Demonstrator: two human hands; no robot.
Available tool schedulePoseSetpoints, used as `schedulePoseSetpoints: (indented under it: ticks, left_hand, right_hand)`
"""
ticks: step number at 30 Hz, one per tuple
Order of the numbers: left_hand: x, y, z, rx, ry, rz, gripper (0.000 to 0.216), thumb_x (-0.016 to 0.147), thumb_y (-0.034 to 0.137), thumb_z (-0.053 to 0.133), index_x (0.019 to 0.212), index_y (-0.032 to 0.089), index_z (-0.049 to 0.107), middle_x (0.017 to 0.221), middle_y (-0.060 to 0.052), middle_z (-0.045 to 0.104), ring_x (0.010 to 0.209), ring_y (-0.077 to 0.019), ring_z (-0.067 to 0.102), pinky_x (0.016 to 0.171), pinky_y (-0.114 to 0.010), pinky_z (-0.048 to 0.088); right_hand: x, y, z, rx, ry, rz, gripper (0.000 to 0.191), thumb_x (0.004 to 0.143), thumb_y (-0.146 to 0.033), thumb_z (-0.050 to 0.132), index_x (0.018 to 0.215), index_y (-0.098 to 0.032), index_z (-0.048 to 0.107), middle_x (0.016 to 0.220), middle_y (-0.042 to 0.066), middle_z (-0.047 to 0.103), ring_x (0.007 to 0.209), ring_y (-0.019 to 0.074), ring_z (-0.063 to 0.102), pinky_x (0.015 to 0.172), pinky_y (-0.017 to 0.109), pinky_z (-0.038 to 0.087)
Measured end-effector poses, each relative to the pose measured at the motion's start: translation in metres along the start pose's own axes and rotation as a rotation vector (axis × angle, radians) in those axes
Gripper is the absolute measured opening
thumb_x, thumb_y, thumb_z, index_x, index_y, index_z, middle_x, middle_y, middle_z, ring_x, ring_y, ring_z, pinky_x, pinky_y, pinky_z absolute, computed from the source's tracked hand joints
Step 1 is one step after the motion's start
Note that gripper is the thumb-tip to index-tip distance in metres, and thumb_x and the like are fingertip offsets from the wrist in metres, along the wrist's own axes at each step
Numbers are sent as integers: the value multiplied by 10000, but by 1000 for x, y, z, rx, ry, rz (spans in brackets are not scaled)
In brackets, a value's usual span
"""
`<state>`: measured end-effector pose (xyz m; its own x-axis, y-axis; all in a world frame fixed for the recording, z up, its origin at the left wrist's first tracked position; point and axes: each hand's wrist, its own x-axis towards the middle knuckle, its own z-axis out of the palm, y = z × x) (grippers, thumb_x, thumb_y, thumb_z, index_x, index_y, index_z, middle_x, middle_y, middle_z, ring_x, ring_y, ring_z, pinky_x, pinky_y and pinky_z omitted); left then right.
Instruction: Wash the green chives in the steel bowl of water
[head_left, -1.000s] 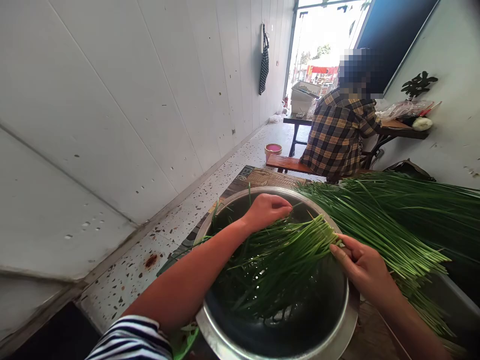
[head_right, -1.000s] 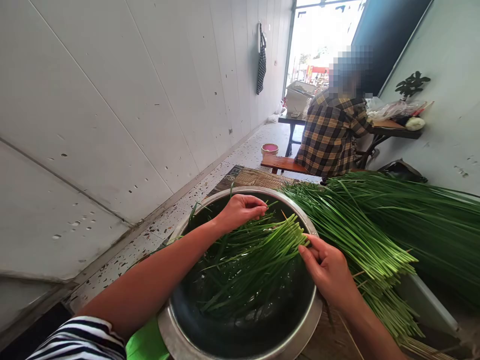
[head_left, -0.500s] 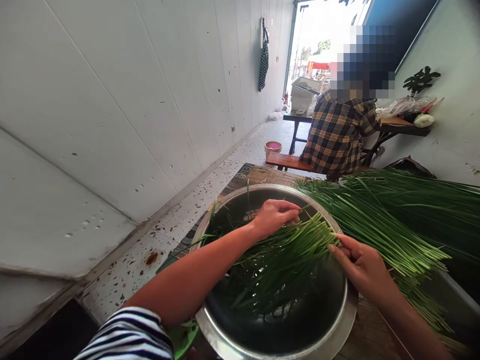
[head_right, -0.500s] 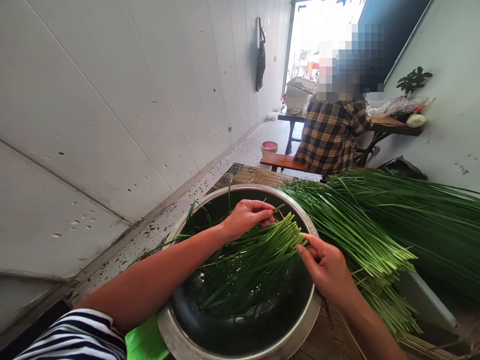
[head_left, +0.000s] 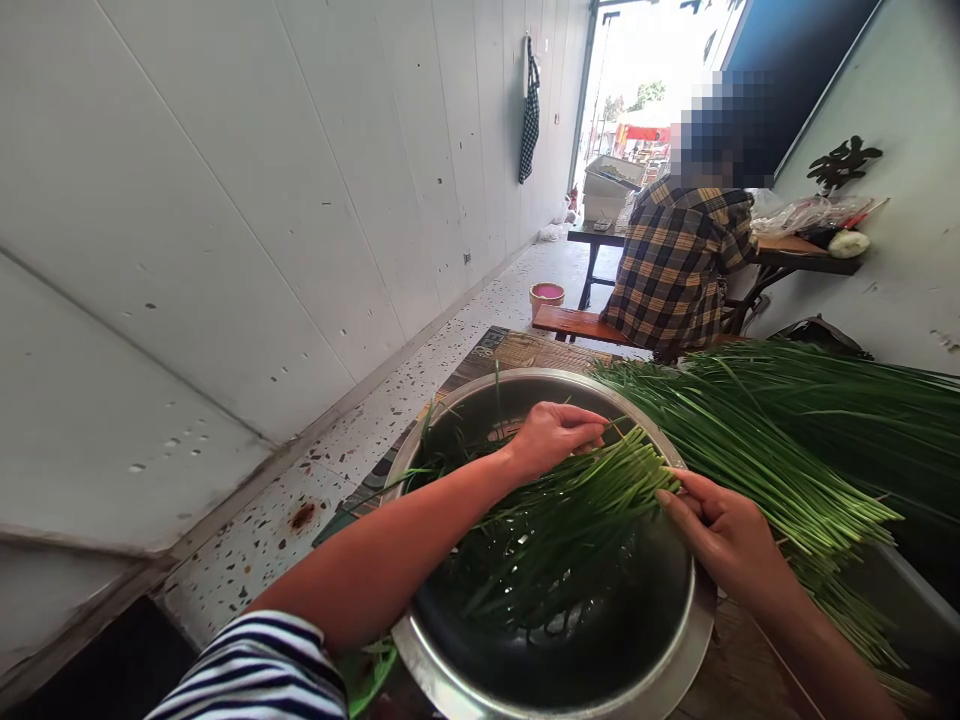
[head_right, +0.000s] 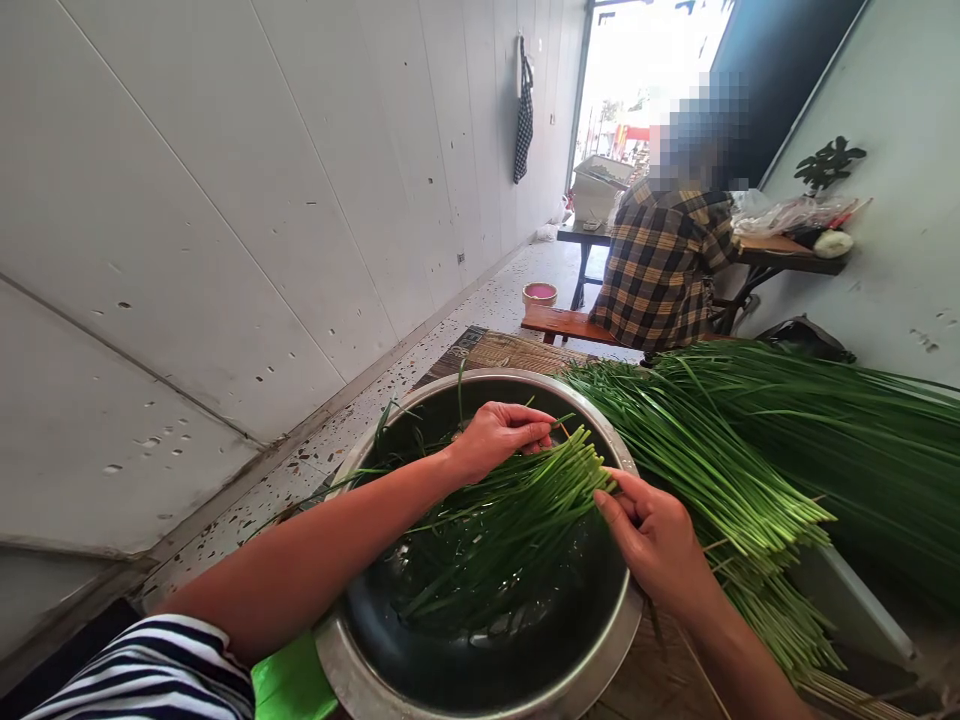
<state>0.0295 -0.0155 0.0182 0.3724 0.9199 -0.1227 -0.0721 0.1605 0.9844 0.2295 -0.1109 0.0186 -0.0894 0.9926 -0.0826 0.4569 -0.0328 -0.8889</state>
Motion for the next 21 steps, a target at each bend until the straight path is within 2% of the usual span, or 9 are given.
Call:
schedulePoseSetpoints:
  ticks: [5,15,21]
  left_hand:
    - [2,-2,-1,38,110,15,200,720,220,672,868,96,723,646,-30,665,529,-66,518,537,-199,427]
    - [-1,0,0,8,56,19,214,703,235,692,866,105,738,660,-33,674,527,-60,504,539,-198,418]
    - [3,-14,1,30,21,75,246,706,251,696,908,117,742,710,-49,697,583,-89,558,611,-226,468]
  right_hand:
    - [-1,1,0,-61,60,-43,422,841,-451,524,1091,-127,632,530,-41,456,477,90,391,427,204,324]
    - [-1,-7,-1,-93,46,-60,416,843,-435,513,1087,-124,642,549,-27,533,471,87,419,432,199,350]
    - [0,-5,1,-53,59,-34,432,829,-452,529,1086,-121,633,551,-23,548,458,93,436,412,201,346]
